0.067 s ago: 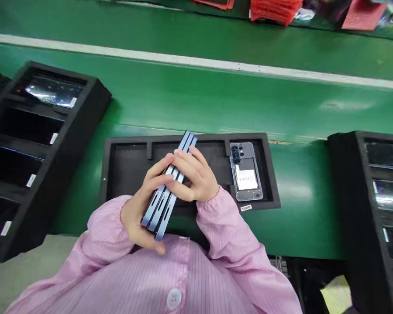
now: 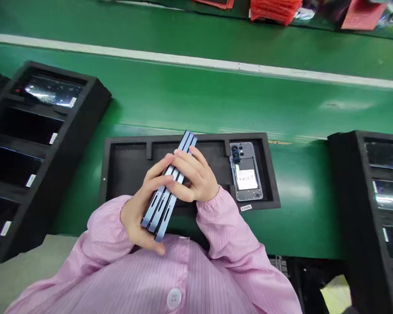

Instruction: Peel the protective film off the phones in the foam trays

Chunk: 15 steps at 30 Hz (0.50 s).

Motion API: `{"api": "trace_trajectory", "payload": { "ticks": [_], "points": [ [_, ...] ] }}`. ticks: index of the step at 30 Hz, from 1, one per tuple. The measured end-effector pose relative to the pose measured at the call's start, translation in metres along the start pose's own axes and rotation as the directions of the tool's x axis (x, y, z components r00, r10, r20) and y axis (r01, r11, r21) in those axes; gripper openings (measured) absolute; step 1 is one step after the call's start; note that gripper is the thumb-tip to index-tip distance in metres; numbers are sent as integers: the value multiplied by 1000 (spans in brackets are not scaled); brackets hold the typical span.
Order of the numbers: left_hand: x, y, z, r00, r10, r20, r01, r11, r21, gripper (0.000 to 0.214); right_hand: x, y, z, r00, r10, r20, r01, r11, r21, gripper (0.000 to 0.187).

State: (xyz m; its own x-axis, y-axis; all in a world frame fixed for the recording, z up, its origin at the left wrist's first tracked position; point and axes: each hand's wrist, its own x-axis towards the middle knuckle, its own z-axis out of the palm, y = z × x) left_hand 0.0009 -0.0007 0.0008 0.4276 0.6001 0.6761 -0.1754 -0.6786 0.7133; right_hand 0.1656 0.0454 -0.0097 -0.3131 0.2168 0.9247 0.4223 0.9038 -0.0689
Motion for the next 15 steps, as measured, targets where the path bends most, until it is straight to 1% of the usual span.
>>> {"api": "trace_trajectory", "payload": {
  "ticks": [6,9,11,13,15],
  "points": [
    [0,2,2,1000,-11,-2,11,999,43,106,-1,-1,1,1000,-17,-20,17,1000,-3,14],
    [-2,1,0,1000,-22,8,21,998,67,107,-3,1,2,998,-46,-43,47,999,25,12],
    [-2,1,-2,1000,-22,4,22,998,60,108,-5,2,1,999,-28,-38,30,998,55,14],
    [-3,4,-2,999,-43,5,42,998,50,107,-6,2,-2,999,23,27,-25,997,79,18],
    [-3,12,-1,994,-107,-4,107,993,49,105,-9,-2,-4,988,81,134,-91,993,69,20]
  ]
}}
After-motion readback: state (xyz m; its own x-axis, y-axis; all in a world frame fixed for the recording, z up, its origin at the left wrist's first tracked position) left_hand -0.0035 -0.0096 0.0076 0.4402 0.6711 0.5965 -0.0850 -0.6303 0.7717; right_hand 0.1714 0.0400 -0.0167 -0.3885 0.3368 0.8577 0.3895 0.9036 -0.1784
